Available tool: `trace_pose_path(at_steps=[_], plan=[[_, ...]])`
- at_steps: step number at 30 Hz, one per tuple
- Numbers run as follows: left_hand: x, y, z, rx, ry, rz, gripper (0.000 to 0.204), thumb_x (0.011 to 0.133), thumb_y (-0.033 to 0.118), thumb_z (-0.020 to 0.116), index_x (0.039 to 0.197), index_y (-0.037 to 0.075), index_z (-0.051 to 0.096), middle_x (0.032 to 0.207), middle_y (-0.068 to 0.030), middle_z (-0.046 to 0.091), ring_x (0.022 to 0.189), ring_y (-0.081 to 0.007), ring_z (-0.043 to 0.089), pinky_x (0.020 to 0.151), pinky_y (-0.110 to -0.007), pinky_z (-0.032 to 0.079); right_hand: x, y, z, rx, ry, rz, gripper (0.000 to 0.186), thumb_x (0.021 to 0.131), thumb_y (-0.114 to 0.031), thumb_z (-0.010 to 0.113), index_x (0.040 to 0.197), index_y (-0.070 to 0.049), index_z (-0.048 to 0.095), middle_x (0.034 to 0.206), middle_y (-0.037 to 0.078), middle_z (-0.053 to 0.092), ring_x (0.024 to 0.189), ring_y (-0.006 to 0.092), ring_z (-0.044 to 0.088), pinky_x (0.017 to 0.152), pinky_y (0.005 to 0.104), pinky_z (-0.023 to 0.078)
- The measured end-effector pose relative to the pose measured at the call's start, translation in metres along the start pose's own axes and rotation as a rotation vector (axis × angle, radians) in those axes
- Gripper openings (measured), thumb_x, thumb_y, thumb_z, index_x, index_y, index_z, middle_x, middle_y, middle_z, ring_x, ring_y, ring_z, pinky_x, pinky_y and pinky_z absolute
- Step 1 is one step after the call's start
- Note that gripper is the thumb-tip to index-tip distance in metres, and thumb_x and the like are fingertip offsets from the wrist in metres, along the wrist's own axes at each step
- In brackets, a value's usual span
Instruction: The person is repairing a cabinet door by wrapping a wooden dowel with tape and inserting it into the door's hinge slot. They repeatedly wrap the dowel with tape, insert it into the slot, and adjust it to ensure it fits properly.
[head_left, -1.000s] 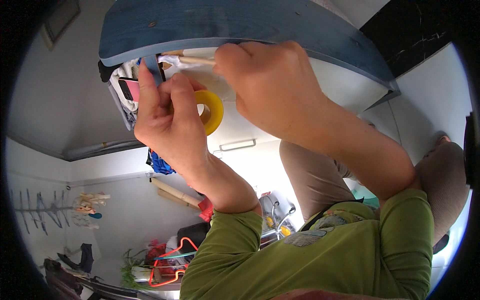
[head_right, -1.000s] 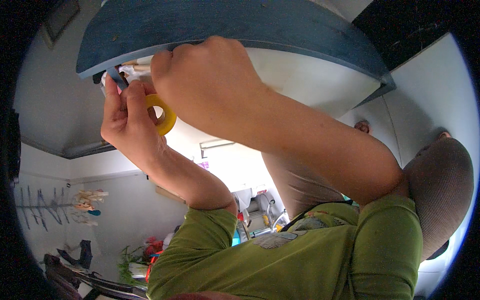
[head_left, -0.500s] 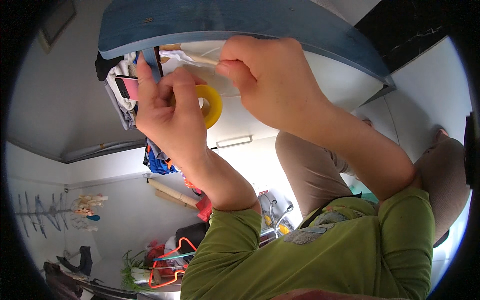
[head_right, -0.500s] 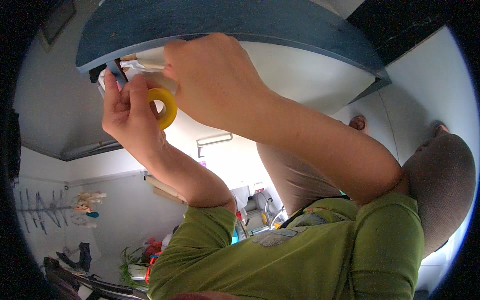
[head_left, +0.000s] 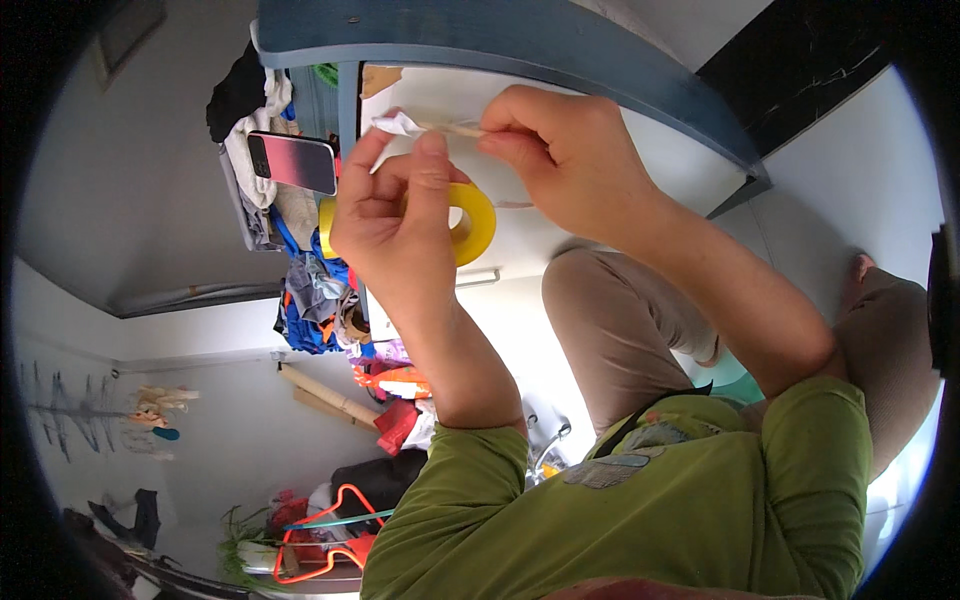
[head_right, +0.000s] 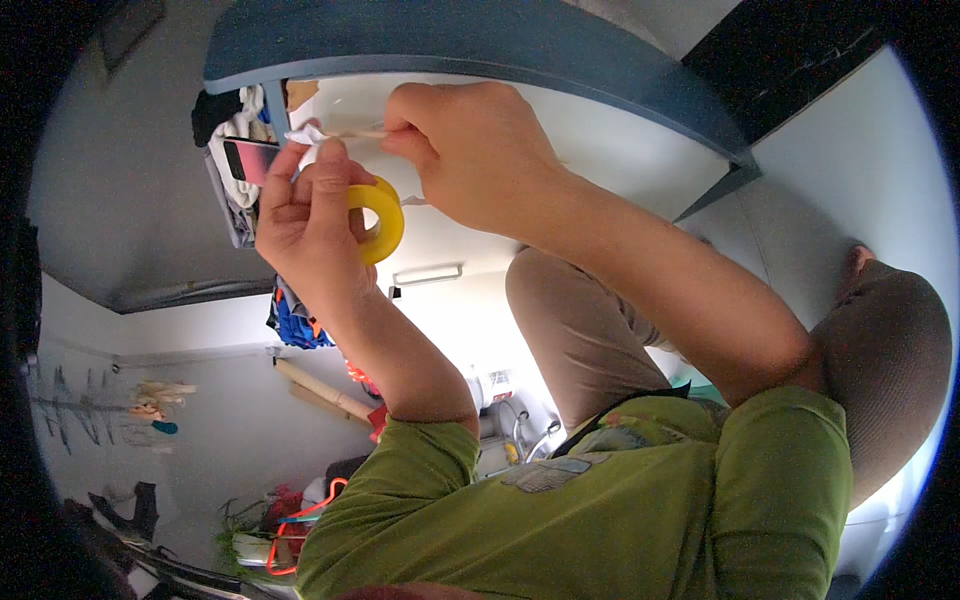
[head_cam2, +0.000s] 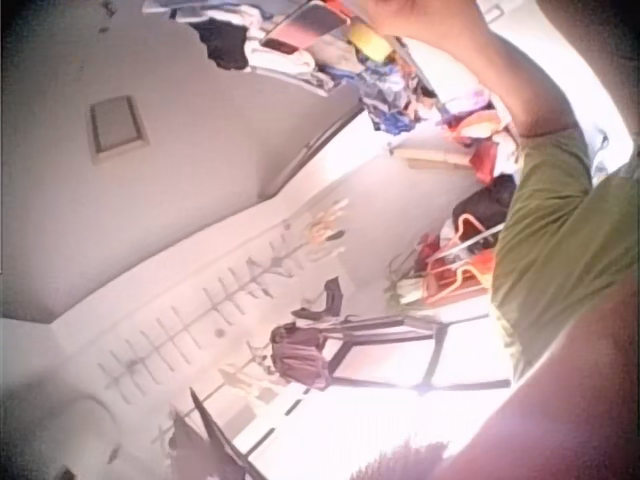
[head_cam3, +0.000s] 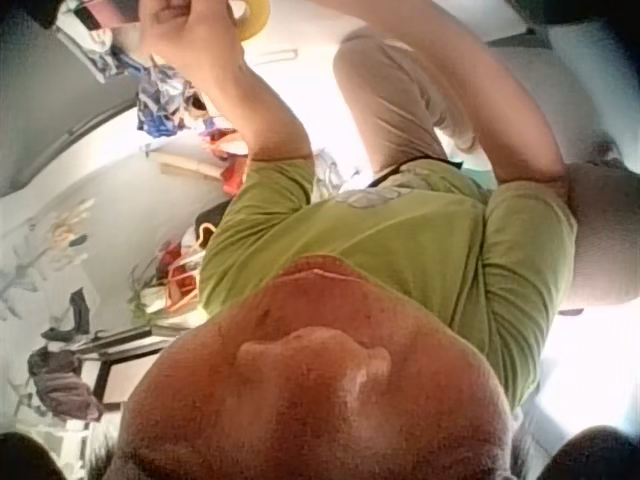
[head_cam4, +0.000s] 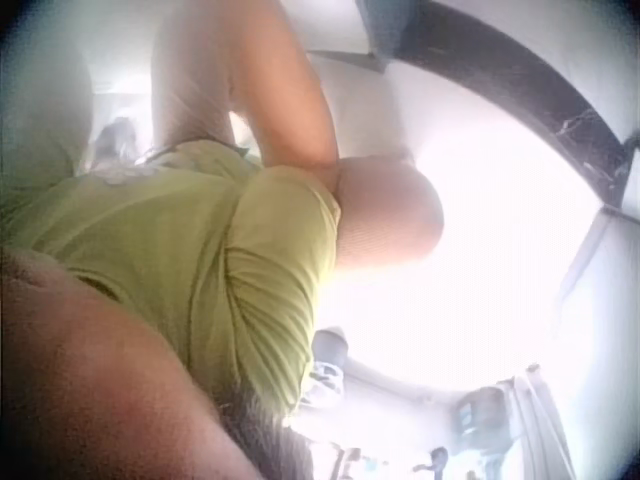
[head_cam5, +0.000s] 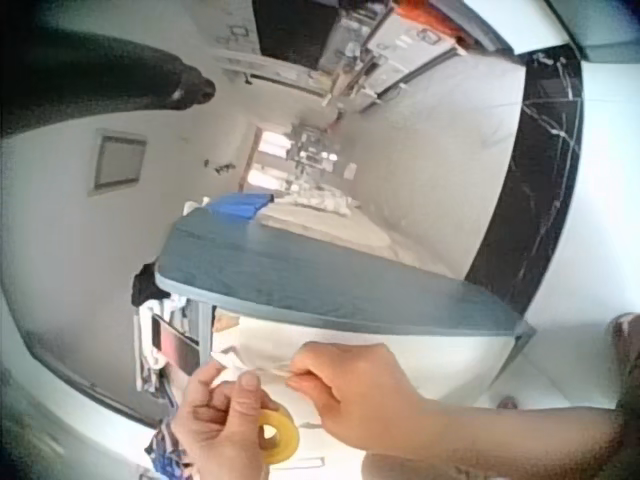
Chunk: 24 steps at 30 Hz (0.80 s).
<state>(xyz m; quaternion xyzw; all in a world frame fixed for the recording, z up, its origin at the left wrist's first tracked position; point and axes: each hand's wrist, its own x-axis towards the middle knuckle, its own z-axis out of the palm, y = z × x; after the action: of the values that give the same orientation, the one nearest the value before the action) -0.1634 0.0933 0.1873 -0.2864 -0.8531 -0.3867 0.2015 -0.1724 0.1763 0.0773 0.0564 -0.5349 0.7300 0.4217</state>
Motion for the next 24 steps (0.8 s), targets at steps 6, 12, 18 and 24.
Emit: trace_pose_path(at_steps=[6,12,18,24], plan=[[-0.016,-0.002,-0.012,-0.166,-0.023,-0.043,0.015,0.085,0.004,0.065,0.097,-0.005,0.061,0.069,-0.0053,0.064,0.061,-0.0067,0.058,0.056,-0.018,0.044,-0.017,-0.010,-0.006,-0.039,-0.050,-0.063,0.010,0.081,-0.013,0.065,0.084,-0.005,0.060,0.071,0.013,0.061,0.061,0.0282,0.060,0.054,0.0339,0.046],[-0.037,-0.024,-0.011,-0.249,-0.061,0.020,0.012,0.086,0.007,0.064,0.093,-0.002,0.062,0.068,-0.0035,0.063,0.061,-0.0056,0.057,0.055,-0.019,0.044,-0.035,-0.023,-0.021,-0.192,-0.081,-0.095,0.010,0.081,-0.009,0.065,0.086,-0.003,0.060,0.072,0.014,0.059,0.058,0.0265,0.055,0.053,0.0308,0.044],[-0.054,-0.039,-0.020,-0.140,-0.017,0.201,0.010,0.084,0.008,0.064,0.082,0.001,0.058,0.067,-0.0067,0.062,0.056,-0.0123,0.059,0.052,-0.024,0.045,-0.052,-0.041,-0.018,-0.303,-0.130,-0.057,0.006,0.084,-0.007,0.064,0.087,-0.002,0.060,0.071,0.009,0.059,0.057,0.0149,0.052,0.054,0.0263,0.044],[-0.064,-0.045,-0.010,-0.471,-0.063,0.103,0.008,0.082,0.004,0.064,0.081,0.001,0.057,0.069,-0.0067,0.063,0.059,-0.0173,0.063,0.056,-0.025,0.048,-0.052,-0.068,-0.046,-0.438,-0.164,0.098,0.004,0.086,-0.004,0.061,0.087,0.000,0.059,0.070,0.004,0.059,0.059,0.0089,0.052,0.055,0.0222,0.045]])
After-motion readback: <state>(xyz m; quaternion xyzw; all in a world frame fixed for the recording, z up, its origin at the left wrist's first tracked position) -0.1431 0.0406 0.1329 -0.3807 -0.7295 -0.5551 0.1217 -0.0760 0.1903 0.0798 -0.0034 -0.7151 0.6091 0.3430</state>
